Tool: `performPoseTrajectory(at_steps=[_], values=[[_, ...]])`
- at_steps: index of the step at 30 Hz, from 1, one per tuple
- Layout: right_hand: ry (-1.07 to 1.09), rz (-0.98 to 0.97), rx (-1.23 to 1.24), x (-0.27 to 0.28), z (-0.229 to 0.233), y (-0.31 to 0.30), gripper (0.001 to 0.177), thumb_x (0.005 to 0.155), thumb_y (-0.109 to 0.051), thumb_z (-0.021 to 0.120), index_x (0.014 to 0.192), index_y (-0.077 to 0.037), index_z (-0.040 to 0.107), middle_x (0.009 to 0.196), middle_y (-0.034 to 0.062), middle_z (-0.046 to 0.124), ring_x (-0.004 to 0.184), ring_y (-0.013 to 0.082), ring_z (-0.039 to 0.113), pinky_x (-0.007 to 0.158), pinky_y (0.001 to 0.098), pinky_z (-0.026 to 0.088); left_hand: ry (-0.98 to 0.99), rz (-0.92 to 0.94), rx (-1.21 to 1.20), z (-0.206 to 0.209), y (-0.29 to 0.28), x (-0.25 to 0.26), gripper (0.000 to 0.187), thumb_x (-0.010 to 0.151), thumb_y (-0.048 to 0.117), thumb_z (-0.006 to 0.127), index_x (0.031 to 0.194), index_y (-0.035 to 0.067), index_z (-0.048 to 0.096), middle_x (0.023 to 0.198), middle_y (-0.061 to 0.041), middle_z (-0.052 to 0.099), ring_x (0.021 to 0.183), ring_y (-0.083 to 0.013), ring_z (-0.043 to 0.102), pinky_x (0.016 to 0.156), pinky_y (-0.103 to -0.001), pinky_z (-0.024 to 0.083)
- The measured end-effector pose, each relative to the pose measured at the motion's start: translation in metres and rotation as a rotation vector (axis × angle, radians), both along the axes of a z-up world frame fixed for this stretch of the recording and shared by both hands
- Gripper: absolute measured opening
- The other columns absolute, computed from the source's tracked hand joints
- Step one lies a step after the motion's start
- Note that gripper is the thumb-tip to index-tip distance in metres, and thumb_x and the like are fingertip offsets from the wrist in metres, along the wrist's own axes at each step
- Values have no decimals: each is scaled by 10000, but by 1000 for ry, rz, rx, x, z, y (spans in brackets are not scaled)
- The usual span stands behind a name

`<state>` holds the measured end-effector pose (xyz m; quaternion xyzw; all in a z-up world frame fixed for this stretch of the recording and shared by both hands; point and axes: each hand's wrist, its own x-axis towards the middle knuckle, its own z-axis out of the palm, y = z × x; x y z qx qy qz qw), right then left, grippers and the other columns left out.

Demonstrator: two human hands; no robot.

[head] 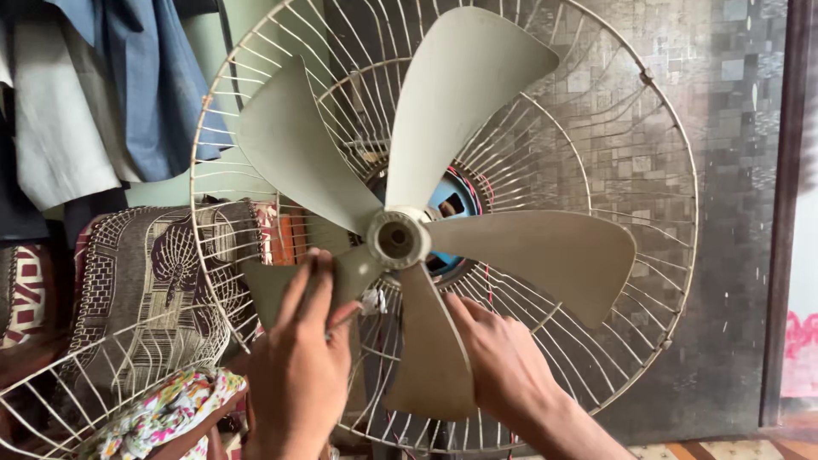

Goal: The person disassembles a standing fan by removing the front grille, unscrewing the fan blade hub, and using a screwdriver to access the motor housing. The person then manipulates the motor's rear cap and internal components with the screwdriver.

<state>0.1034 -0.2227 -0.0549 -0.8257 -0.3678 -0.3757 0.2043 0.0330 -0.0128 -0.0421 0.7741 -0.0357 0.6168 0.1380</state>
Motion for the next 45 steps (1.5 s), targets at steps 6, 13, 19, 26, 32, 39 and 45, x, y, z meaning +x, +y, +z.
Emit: performPoseTrajectory(at_steps=[6,13,19,26,32,39,45], values=[[101,-138,30,-12,9,8,907,778,-75,726,1572,-70,288,865,175,671,637,338,684,568,465,552,-31,-60,27,11,4,-1,591,855,159,684,1428,91,560,1495,-107,559,1158,-348,668,833,-385,587],[31,-70,77,-8,5,9,1030,686,-92,759,1586,-60,260,920,214,681,686,408,685,591,501,549,2,-98,-7,8,3,-1,559,885,220,707,1398,45,570,1457,-155,563,1141,-374,659,843,-406,574],[77,-47,106,-10,2,12,736,761,-177,742,1432,-181,439,986,156,724,750,394,720,627,482,581,-26,-159,-18,5,5,-1,559,881,227,718,1374,2,584,1423,-200,586,1144,-395,660,864,-402,576],[65,-30,123,-9,0,12,766,728,-173,751,1427,-176,436,996,149,723,747,395,720,620,479,585,14,-143,-73,10,3,-4,583,832,281,743,1345,37,612,1393,-142,610,1118,-361,670,826,-404,573],[68,-51,83,-6,-2,13,812,706,-155,756,1443,-157,417,1064,146,701,756,392,709,637,488,577,39,-166,-51,16,7,-8,579,837,331,744,1319,30,634,1377,-132,624,1139,-347,667,873,-398,555],[63,-38,107,-6,-3,15,783,693,-167,773,1404,-154,444,1032,143,705,781,397,710,650,479,583,127,-142,-71,24,7,-14,596,829,347,741,1341,58,648,1361,-100,629,1123,-350,659,863,-410,541],[80,-17,132,-11,2,16,751,714,-161,761,1402,-164,459,990,152,722,789,399,720,666,483,582,132,-142,-75,28,6,-17,606,819,336,737,1352,65,636,1419,-89,622,1105,-344,667,839,-408,547]])
